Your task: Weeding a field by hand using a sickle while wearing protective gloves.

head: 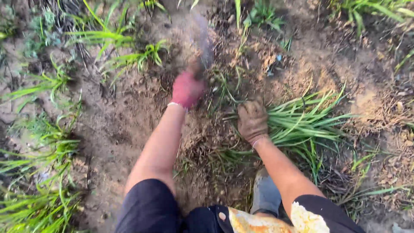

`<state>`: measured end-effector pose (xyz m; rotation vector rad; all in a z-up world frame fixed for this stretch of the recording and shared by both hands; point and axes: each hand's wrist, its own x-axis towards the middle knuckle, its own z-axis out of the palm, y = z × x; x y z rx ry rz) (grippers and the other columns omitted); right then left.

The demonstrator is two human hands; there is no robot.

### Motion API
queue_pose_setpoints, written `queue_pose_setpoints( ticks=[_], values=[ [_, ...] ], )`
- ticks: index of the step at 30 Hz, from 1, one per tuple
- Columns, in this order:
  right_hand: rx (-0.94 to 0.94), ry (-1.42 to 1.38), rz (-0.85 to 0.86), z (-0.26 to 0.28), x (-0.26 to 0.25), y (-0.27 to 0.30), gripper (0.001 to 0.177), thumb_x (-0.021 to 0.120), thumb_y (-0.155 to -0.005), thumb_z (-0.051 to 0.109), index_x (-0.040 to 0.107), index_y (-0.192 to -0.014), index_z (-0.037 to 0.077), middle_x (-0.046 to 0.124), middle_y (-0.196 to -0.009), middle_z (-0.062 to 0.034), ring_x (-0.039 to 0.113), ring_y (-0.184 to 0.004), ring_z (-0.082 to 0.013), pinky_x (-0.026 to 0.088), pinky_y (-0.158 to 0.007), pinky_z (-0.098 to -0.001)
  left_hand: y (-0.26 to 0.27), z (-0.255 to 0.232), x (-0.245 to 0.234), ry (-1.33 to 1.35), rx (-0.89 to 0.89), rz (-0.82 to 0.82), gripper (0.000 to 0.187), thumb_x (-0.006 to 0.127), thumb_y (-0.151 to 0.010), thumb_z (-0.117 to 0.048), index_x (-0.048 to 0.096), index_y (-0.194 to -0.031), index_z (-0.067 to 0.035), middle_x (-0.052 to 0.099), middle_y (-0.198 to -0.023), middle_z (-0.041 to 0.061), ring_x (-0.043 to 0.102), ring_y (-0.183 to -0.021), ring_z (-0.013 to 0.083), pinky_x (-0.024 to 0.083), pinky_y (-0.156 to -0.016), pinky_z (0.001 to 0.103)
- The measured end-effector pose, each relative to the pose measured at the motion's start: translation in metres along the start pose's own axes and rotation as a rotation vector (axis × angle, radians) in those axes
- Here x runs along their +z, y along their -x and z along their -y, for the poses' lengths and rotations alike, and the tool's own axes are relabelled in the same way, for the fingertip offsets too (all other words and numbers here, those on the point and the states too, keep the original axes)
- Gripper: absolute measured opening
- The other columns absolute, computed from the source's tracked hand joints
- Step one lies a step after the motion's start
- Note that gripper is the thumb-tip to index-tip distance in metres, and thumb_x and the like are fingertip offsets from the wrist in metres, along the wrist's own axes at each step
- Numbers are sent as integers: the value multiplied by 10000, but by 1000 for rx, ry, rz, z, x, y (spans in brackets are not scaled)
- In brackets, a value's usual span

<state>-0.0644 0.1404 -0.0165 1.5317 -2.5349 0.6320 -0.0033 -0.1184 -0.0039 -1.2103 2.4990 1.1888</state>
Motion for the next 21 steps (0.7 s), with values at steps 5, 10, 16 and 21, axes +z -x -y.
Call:
queue_pose_setpoints(
  ticks=[5, 10, 16, 21],
  values=[
    [-61, 61, -118, -2, 10, 2, 337, 700, -679, 119, 665, -1009, 57, 585, -1155, -160, 581, -1120, -386, 503, -1004, -564, 10, 3, -5, -226, 310, 209, 638, 681, -788, -214, 592, -1406, -347, 722, -1228, 138, 707, -1087, 360, 556, -932, 445],
    [20, 43, -20, -8, 16, 11, 330, 726, -713, 130, 679, -1032, 64, 572, -1212, -165, 578, -1106, -394, 484, -1025, -568, 12, -5, 4, 109, 55, -131, 518, 631, -938, -268, 572, -1452, -284, 738, -1210, 143, 718, -1107, 370, 566, -937, 430],
    [-41, 49, -81, -14, 19, 16, 301, 714, -758, 113, 674, -1050, 54, 557, -1205, -177, 566, -1132, -417, 451, -1072, -606, 16, 44, 5, 241, 262, -55, 640, 633, -767, -165, 593, -1392, -296, 783, -1234, 105, 779, -1099, 297, 570, -953, 390],
    [-32, 61, -77, -25, 37, 23, 265, 728, -788, 101, 664, -1045, 87, 562, -1229, -154, 582, -1178, -390, 444, -1169, -607, 56, 28, -12, -410, 142, 388, 728, 704, -821, -119, 497, -1496, -297, 710, -1173, 214, 689, -1080, 384, 529, -941, 464]
  ],
)
